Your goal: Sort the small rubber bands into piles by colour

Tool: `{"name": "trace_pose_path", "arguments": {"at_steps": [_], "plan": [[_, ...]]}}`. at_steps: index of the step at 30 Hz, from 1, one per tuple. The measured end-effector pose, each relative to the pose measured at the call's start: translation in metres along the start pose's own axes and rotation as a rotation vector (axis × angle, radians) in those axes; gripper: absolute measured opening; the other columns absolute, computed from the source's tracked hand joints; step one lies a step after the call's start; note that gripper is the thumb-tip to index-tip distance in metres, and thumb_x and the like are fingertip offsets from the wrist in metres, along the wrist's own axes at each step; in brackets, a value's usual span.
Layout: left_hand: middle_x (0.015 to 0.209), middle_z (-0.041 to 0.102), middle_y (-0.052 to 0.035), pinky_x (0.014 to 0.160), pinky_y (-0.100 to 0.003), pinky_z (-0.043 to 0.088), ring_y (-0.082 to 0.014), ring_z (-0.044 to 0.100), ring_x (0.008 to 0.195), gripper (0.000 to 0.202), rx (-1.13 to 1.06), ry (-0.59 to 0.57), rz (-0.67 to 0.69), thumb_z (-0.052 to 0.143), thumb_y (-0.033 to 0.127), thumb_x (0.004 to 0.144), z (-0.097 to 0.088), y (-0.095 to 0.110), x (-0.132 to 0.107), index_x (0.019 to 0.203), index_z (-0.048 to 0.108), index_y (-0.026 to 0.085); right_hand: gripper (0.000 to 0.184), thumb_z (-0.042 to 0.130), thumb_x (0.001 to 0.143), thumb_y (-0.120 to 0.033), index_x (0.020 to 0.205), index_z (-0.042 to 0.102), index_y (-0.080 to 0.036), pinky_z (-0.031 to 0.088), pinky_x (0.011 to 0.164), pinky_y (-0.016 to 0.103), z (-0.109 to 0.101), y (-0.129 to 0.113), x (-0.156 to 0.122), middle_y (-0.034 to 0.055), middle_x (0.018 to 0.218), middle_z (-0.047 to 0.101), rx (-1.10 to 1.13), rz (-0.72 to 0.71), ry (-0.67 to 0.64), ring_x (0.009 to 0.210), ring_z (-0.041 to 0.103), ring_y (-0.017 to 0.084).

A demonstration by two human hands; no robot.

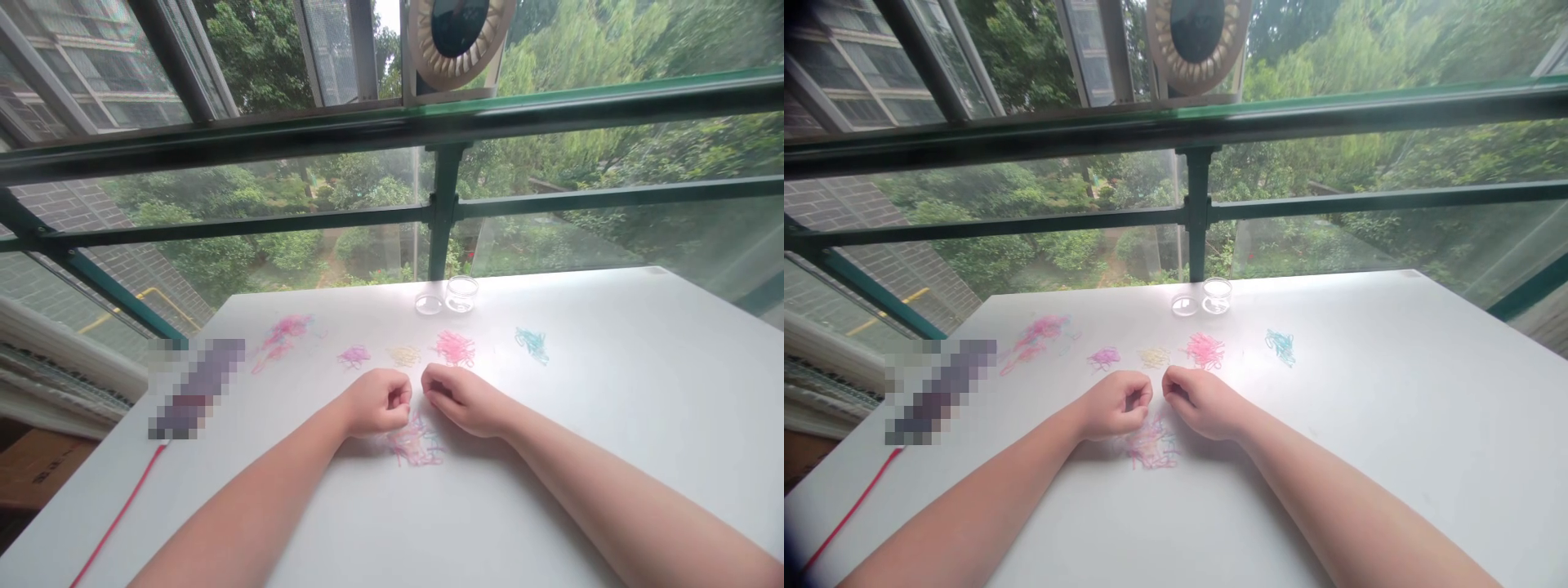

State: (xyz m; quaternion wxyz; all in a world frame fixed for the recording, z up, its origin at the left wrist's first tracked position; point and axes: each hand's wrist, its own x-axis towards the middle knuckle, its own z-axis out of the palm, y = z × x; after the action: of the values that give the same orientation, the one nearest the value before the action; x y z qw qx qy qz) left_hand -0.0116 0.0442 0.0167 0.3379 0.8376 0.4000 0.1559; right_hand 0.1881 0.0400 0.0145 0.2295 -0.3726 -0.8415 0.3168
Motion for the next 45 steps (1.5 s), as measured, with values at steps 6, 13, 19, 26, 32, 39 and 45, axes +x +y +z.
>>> {"name": "trace_pose_path", "arguments": {"at_steps": [6,13,19,26,32,39,45], "plan": [[0.059,0.048,0.0031,0.052,-0.02,0.032,-0.0078,0.041,0.054,0.005,0.026,0.003,0.008,0.047,0.019,0.066,0.0,0.0011,0.0001,0.064,0.045,0.016,0.01,0.04,0.073,-0.009,0.074,0.044,-0.018,0.031,0.054,0.021,0.0003,-0.003,-0.0007,-0.0017,0.066,0.051,-0.013,0.007,-0.023,0.057,0.04,0.009],[0.058,0.047,0.0036,0.053,-0.019,0.032,-0.0075,0.04,0.054,0.008,0.027,0.0,0.01,0.049,0.019,0.066,0.0007,-0.0007,-0.0006,0.062,0.043,0.016,0.01,0.04,0.072,-0.009,0.073,0.043,-0.018,0.03,0.054,0.02,-0.0002,-0.0014,-0.0004,-0.0023,0.066,0.05,-0.022,0.014,-0.011,0.057,0.039,0.009],[0.059,0.048,0.0035,0.054,-0.02,0.033,-0.0075,0.042,0.055,0.009,0.026,0.018,0.015,0.05,0.02,0.068,0.0005,0.0017,-0.0011,0.063,0.045,0.016,0.009,0.04,0.072,-0.009,0.073,0.044,-0.018,0.03,0.053,0.02,-0.0006,-0.0022,-0.0004,-0.0022,0.065,0.05,0.0,0.013,-0.001,0.057,0.038,0.008],[0.069,0.054,0.0016,0.056,-0.021,0.037,-0.0087,0.046,0.058,0.014,-0.043,0.096,-0.012,0.052,0.024,0.072,0.002,0.0035,-0.001,0.083,0.049,0.017,0.009,0.041,0.072,-0.009,0.073,0.044,-0.018,0.031,0.052,0.02,-0.0005,-0.0017,-0.0006,-0.0026,0.064,0.049,0.019,0.02,-0.004,0.056,0.039,0.008],[0.069,0.056,-0.0003,0.059,-0.022,0.039,-0.0098,0.048,0.06,0.016,-0.027,0.069,-0.009,0.05,0.025,0.074,0.0022,0.004,-0.001,0.086,0.057,0.016,0.008,0.042,0.073,-0.011,0.074,0.046,-0.018,0.03,0.052,0.02,0.0001,-0.0012,-0.0007,-0.0029,0.062,0.049,0.024,0.026,-0.003,0.055,0.038,0.008],[0.07,0.058,-0.0007,0.06,-0.022,0.04,-0.0104,0.05,0.061,0.018,-0.013,0.077,-0.014,0.05,0.026,0.075,0.0025,0.0044,-0.0015,0.087,0.06,0.017,0.007,0.042,0.073,-0.012,0.074,0.046,-0.018,0.03,0.051,0.02,0.0006,-0.0009,-0.0007,-0.0033,0.061,0.048,0.022,0.031,-0.006,0.054,0.038,0.008],[0.072,0.06,-0.0012,0.061,-0.023,0.041,-0.011,0.051,0.063,0.023,-0.029,0.073,-0.018,0.049,0.026,0.075,0.0032,0.0045,-0.0015,0.094,0.059,0.017,0.008,0.043,0.074,-0.012,0.077,0.048,-0.018,0.031,0.053,0.021,0.0011,-0.0001,-0.0009,-0.0032,0.062,0.049,0.035,0.032,-0.007,0.055,0.039,0.008]]}}
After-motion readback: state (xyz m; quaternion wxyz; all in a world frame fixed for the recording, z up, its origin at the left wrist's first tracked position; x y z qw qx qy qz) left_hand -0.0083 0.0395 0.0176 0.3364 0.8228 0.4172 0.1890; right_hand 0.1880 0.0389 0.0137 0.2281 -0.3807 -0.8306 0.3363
